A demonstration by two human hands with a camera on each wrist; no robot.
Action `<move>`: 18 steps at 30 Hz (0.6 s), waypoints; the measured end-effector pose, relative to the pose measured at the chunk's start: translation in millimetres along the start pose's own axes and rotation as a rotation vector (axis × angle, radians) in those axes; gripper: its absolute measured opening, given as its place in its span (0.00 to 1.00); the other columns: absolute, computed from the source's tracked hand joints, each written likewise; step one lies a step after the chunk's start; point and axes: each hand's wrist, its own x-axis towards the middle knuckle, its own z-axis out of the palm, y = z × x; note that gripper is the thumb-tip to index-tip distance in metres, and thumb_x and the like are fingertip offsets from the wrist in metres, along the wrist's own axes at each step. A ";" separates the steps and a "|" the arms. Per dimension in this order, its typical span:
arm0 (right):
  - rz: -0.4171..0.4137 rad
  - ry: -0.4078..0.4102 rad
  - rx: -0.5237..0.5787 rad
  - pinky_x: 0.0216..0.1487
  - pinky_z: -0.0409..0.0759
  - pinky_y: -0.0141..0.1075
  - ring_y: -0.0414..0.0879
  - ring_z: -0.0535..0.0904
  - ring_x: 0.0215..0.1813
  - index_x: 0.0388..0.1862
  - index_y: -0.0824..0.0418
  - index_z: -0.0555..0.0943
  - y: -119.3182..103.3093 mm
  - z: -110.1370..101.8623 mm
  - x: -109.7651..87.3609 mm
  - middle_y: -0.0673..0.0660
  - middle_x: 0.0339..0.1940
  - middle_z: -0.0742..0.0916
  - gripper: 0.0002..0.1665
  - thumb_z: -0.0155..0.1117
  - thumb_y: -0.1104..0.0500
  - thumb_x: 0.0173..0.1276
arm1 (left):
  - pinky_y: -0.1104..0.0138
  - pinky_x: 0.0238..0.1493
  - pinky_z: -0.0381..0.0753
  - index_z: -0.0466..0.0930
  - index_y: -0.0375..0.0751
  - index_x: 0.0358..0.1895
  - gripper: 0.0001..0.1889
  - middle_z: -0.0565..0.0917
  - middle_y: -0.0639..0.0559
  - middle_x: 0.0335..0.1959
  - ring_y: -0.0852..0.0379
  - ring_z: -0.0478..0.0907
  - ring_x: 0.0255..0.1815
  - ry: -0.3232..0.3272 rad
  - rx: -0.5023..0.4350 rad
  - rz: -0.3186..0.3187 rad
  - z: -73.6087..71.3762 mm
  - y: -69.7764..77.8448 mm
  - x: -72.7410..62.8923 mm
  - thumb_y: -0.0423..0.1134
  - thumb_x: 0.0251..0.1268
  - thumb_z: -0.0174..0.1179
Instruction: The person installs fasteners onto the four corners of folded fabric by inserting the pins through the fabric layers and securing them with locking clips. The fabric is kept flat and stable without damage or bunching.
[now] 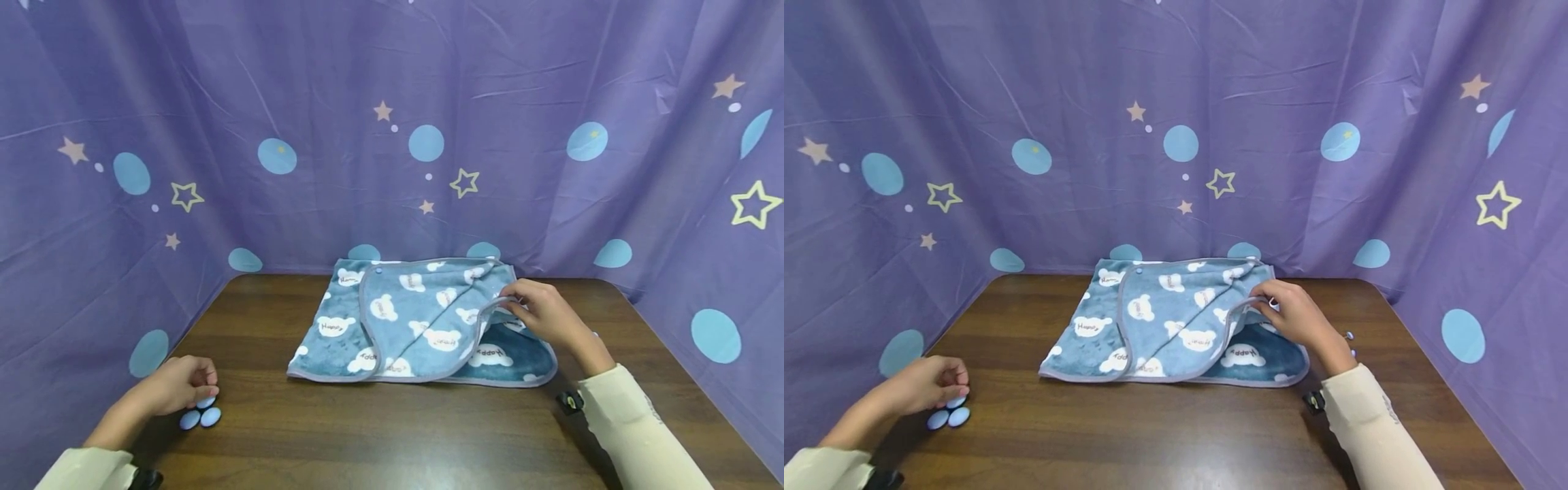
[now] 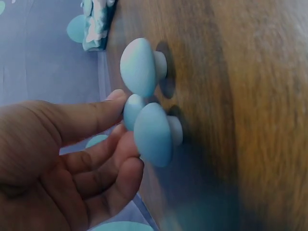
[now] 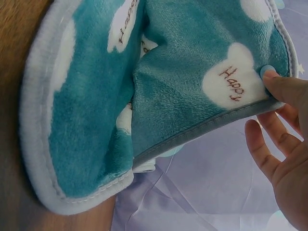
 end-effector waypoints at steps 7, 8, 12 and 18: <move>0.002 -0.004 0.008 0.35 0.84 0.43 0.40 0.82 0.36 0.40 0.60 0.85 -0.4 -0.1 -0.4 0.49 0.35 0.87 0.16 0.76 0.75 0.56 | 0.67 0.30 0.74 0.83 0.48 0.29 0.08 0.81 0.63 0.24 0.68 0.74 0.26 0.075 0.076 0.082 4.2 3.1 6.6 0.32 0.58 0.73; 0.004 -0.006 0.007 0.35 0.84 0.43 0.40 0.82 0.37 0.40 0.60 0.85 -0.5 -0.2 -0.5 0.49 0.35 0.87 0.16 0.76 0.75 0.56 | 0.66 0.31 0.75 0.84 0.47 0.31 0.08 0.81 0.63 0.25 0.67 0.75 0.28 0.075 0.084 0.091 4.3 3.7 8.5 0.32 0.56 0.74; 0.004 -0.007 0.001 0.35 0.84 0.44 0.40 0.82 0.37 0.40 0.60 0.85 -0.9 -1.1 -0.2 0.49 0.35 0.87 0.16 0.76 0.75 0.57 | 0.66 0.32 0.77 0.86 0.43 0.35 0.11 0.82 0.60 0.28 0.66 0.76 0.30 0.053 0.080 0.117 5.3 4.8 15.1 0.32 0.49 0.77; -0.007 -0.004 0.004 0.34 0.84 0.43 0.40 0.81 0.36 0.40 0.61 0.85 -1.3 -1.7 0.8 0.49 0.35 0.87 0.16 0.76 0.75 0.56 | 0.65 0.32 0.76 0.85 0.41 0.37 0.13 0.81 0.60 0.27 0.65 0.75 0.30 0.049 0.094 0.116 8.9 2.8 21.0 0.30 0.48 0.77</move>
